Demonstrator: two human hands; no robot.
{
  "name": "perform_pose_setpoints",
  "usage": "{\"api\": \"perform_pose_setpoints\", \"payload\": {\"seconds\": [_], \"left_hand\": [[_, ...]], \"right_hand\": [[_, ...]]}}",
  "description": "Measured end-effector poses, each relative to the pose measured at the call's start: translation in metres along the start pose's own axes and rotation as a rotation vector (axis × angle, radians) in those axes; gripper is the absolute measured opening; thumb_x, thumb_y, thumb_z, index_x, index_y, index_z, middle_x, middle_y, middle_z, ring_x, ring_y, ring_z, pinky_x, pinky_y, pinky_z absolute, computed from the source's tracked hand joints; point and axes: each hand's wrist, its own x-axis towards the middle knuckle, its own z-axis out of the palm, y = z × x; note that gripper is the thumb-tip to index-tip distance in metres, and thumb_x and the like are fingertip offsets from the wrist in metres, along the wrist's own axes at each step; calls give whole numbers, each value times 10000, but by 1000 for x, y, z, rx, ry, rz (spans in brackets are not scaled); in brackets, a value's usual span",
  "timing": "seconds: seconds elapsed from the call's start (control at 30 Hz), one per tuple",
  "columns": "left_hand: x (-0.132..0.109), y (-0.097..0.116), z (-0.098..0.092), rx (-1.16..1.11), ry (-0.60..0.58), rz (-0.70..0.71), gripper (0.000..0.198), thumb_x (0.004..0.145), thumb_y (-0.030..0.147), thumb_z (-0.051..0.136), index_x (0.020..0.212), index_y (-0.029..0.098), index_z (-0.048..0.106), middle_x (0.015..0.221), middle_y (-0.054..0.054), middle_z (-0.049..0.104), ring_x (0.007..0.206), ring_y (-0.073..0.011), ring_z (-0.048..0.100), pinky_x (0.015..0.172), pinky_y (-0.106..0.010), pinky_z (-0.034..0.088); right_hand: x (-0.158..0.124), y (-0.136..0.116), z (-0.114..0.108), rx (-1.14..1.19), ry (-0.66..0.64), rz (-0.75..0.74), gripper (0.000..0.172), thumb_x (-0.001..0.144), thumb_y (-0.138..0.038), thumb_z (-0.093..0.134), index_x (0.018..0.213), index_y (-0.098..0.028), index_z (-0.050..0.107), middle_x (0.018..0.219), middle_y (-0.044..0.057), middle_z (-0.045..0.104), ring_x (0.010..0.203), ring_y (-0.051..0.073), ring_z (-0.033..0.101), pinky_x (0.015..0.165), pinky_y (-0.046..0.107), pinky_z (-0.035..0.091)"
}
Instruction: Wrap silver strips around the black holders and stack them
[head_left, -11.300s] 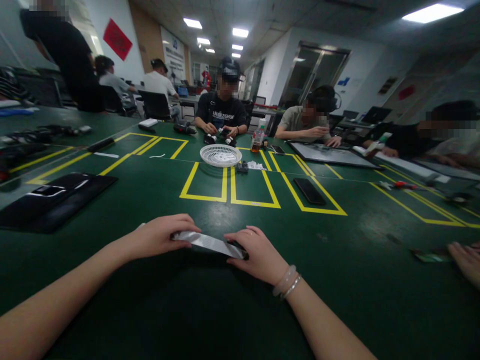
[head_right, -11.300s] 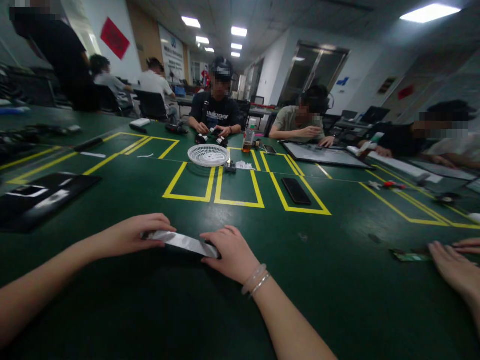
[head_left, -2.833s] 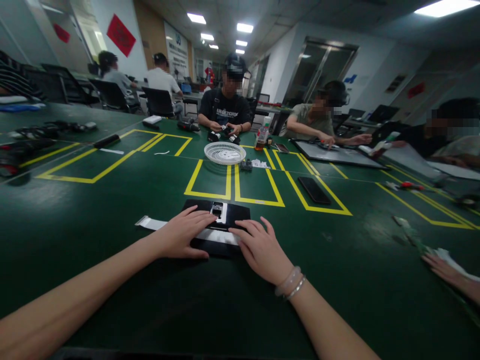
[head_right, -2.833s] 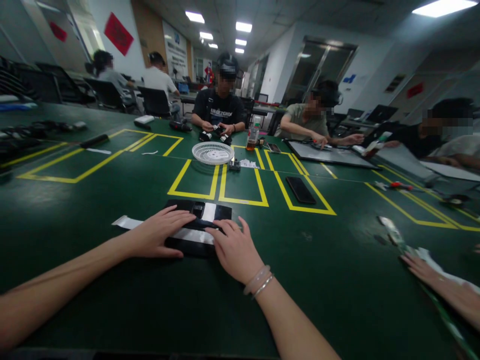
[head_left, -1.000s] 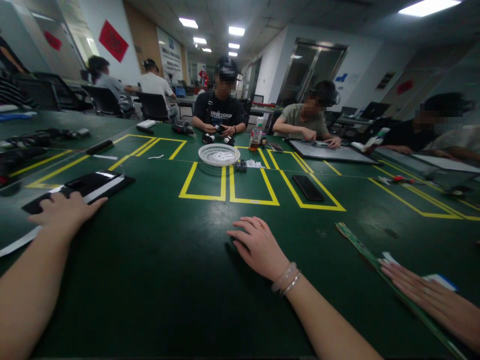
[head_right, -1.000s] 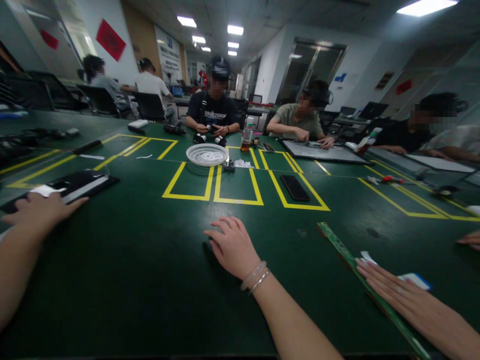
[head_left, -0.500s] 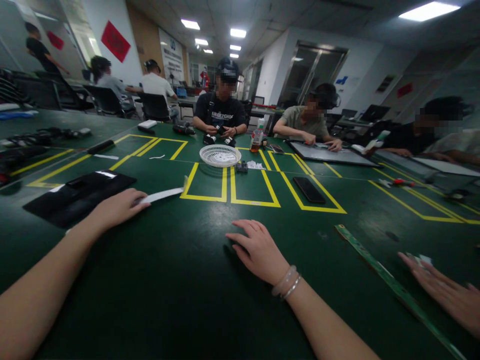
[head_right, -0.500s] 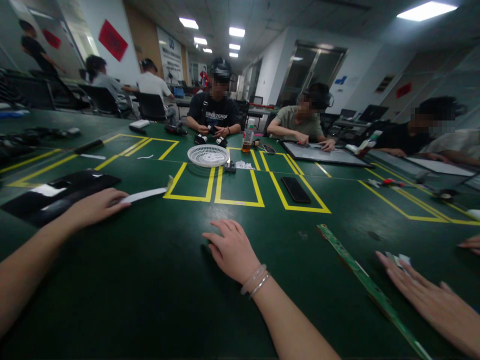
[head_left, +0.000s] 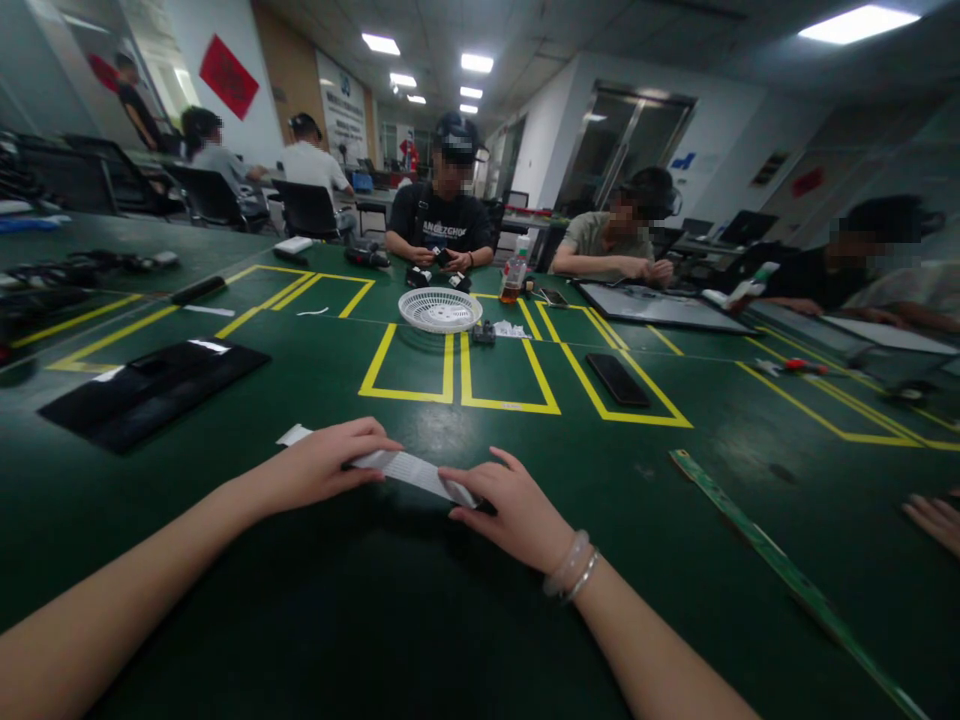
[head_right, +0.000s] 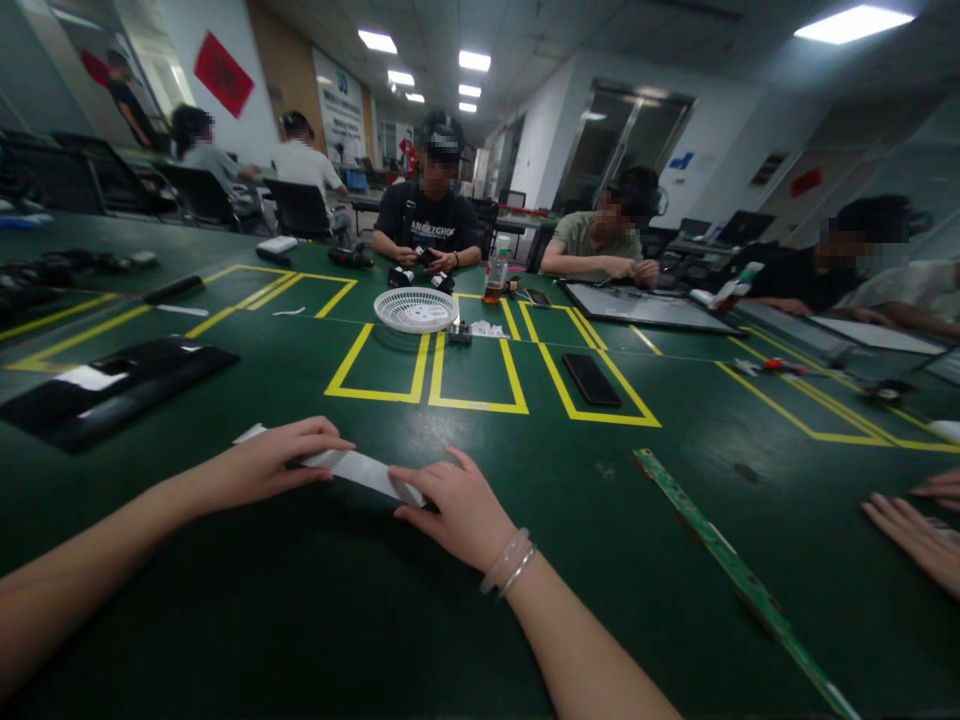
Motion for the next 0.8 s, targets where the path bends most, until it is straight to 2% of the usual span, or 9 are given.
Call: {"api": "perform_pose_setpoints", "payload": {"seconds": [0.13,0.23,0.3,0.37,0.43,0.5,0.57,0.63,0.8], "left_hand": [[1,-11,0,76,24,20,310,1041,336,514,1332,243,569,1190,-75,546,1047,-234,563,874,-286,473],[-3,-33,-6,241,93,-51,422,1014,445,565,1376,228,541,1239,-89,546,1100,-275,548,937,-352,457],[-11,-56,-14,397,147,-210,603,962,518,626,1444,187,477,1305,-121,516,1178,-319,500,1021,-427,406],[-27,-83,-26,543,168,-450,745,926,551,658,1496,139,410,1382,-155,458,1267,-354,418,1104,-499,301],[-48,-108,-40,622,175,-673,787,939,545,628,1510,67,375,1442,-204,383,1331,-392,325,1121,-593,192],[-73,-129,-56,627,188,-837,794,966,536,565,1475,-43,374,1451,-278,330,1339,-445,279,1066,-694,147],[-96,-145,-70,597,191,-967,807,984,539,500,1413,-137,393,1406,-342,347,1290,-494,319,980,-762,180],[-116,-158,-80,545,171,-1066,810,997,559,439,1403,-141,402,1382,-342,381,1240,-498,377,933,-776,228],[-139,-176,-88,476,176,-1204,924,968,661,387,1487,-97,285,1454,-308,298,1246,-468,374,978,-700,277]], "right_hand": [[1,3,1,193,50,19,395,932,-336,613,1324,-301,578,1058,5,699,961,166,627,1095,461,318],[2,7,-2,508,223,127,383,952,-383,562,1318,-277,598,1072,38,692,944,175,628,929,386,460],[3,10,-5,765,413,248,404,949,-430,550,1319,-276,600,1053,36,691,872,155,635,800,317,499],[5,14,-9,990,616,376,422,923,-467,583,1298,-276,613,1018,18,694,800,126,633,715,263,502],[7,18,-14,1182,790,489,396,895,-466,624,1234,-261,642,973,4,701,760,111,633,667,228,505],[10,22,-18,1373,908,593,296,901,-408,632,1139,-235,656,922,2,713,722,107,637,652,217,522],[11,26,-21,1549,975,700,179,941,-331,578,1054,-211,646,866,5,713,674,103,636,637,218,536],[12,27,-24,1681,1000,790,152,977,-283,508,1006,-195,629,817,5,697,623,97,623,604,214,537],[12,28,-28,1771,1015,846,175,1003,-272,451,990,-191,606,790,-12,660,568,81,591,560,201,533]]}}
